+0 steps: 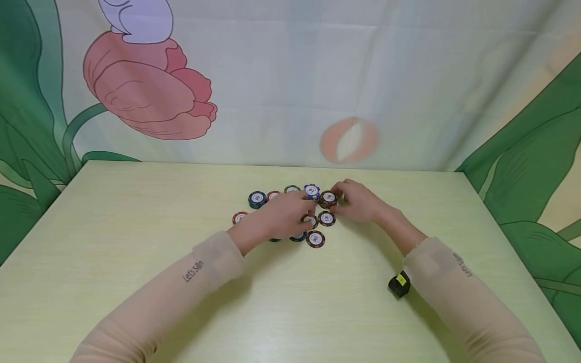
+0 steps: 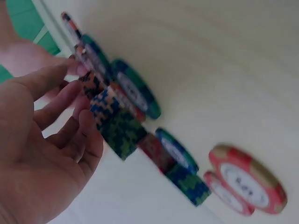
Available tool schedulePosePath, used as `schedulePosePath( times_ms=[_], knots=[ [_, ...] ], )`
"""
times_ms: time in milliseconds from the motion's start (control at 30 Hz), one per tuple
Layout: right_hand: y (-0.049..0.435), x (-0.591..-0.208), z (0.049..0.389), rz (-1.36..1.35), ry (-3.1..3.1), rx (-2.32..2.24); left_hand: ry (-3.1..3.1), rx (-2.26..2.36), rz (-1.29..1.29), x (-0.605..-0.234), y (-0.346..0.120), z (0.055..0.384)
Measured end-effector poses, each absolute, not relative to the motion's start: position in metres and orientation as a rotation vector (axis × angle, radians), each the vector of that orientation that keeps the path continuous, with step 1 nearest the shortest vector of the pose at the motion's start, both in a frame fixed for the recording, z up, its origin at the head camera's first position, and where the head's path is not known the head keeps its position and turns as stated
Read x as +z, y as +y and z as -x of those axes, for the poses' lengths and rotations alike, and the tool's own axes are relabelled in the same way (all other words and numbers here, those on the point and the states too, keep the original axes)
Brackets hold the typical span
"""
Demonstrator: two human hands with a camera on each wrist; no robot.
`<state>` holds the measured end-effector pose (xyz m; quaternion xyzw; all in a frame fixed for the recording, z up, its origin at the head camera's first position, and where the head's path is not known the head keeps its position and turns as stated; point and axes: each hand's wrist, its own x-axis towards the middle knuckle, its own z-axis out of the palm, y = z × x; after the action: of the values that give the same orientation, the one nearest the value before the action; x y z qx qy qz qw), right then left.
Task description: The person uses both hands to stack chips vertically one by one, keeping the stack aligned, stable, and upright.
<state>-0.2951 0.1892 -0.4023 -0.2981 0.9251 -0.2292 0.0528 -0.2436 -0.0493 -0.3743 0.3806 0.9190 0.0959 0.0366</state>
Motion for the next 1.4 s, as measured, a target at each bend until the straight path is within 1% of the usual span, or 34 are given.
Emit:
schedulePosePath(
  times_ms=[100, 233, 600, 900, 1200, 1400],
  knots=[
    [0.189, -0.402, 0.295, 0.897, 2.807, -0.690, 2.798, 0.315, -1.229, -0.379, -0.046, 0.242],
    [0.188, -0.400, 0.294, 0.872, 2.802, -0.683, 2.790, 0.275, -1.242, -0.384, -0.041, 0.241],
    [0.185, -0.398, 0.296, 0.868, 2.808, -0.656, 2.802, 0.160, -1.161, -0.391, -0.033, 0.239],
    [0.185, -0.398, 0.296, 0.860, 2.804, -0.642, 2.766, 0.179, -1.146, -0.383, -0.028, 0.238],
    [0.187, -0.400, 0.298, 0.869, 2.790, -0.683, 2.824, 0.074, -1.065, -0.384, -0.013, 0.241],
    [0.190, -0.403, 0.301, 0.883, 2.791, -0.709, 2.872, 0.095, -1.046, -0.382, -0.003, 0.245]
  ],
)
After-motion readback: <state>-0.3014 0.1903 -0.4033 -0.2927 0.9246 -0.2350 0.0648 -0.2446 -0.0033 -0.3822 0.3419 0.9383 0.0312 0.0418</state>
